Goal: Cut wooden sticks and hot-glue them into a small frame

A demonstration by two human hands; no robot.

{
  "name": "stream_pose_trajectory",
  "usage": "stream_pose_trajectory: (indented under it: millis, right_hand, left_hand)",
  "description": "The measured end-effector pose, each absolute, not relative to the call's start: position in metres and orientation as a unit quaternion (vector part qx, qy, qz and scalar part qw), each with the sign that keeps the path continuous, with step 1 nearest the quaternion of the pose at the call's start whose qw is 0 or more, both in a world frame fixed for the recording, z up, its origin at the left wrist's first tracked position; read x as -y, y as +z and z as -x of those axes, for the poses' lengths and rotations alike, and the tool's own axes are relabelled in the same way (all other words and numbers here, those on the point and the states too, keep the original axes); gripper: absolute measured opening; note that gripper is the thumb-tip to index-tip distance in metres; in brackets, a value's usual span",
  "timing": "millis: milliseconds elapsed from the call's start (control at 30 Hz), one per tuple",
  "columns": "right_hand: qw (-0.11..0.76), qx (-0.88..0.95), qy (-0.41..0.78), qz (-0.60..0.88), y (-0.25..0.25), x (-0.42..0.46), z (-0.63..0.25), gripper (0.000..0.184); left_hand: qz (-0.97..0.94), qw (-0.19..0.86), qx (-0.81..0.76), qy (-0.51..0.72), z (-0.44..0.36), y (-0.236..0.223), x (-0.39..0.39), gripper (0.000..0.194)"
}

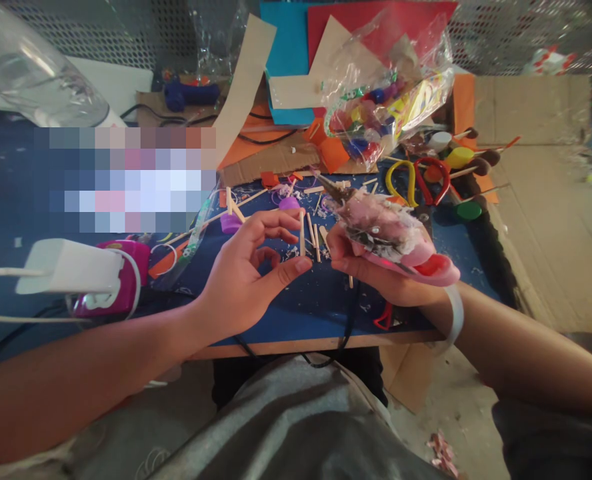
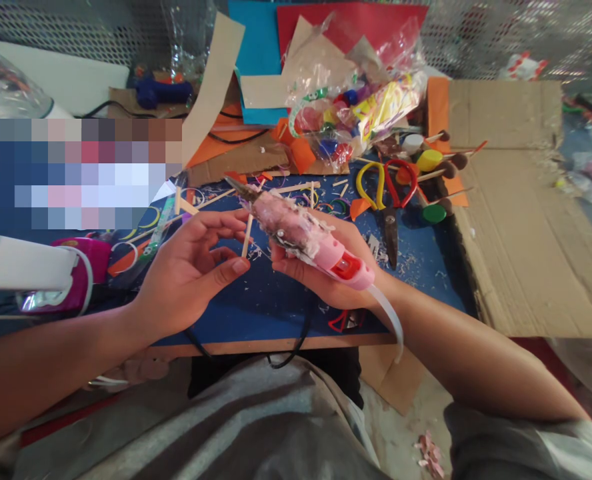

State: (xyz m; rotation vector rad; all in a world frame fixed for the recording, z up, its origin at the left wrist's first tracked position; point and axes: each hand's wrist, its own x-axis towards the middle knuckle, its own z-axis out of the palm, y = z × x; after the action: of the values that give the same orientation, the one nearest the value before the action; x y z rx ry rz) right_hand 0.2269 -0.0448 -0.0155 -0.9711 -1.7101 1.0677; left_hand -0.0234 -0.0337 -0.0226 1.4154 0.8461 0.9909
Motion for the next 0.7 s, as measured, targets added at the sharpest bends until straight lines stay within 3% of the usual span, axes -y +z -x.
stream_pose_trajectory:
  millis: [700]
  right_hand:
    - [0.445, 0.694, 0.426, 0.373, -0.0108, 0.0431, -0.2256, 0.035]
  left_hand:
    - [-0.610, 0.562, -0.351, 0.434, 0.0236, -0.0250, 0.0330, 0.039]
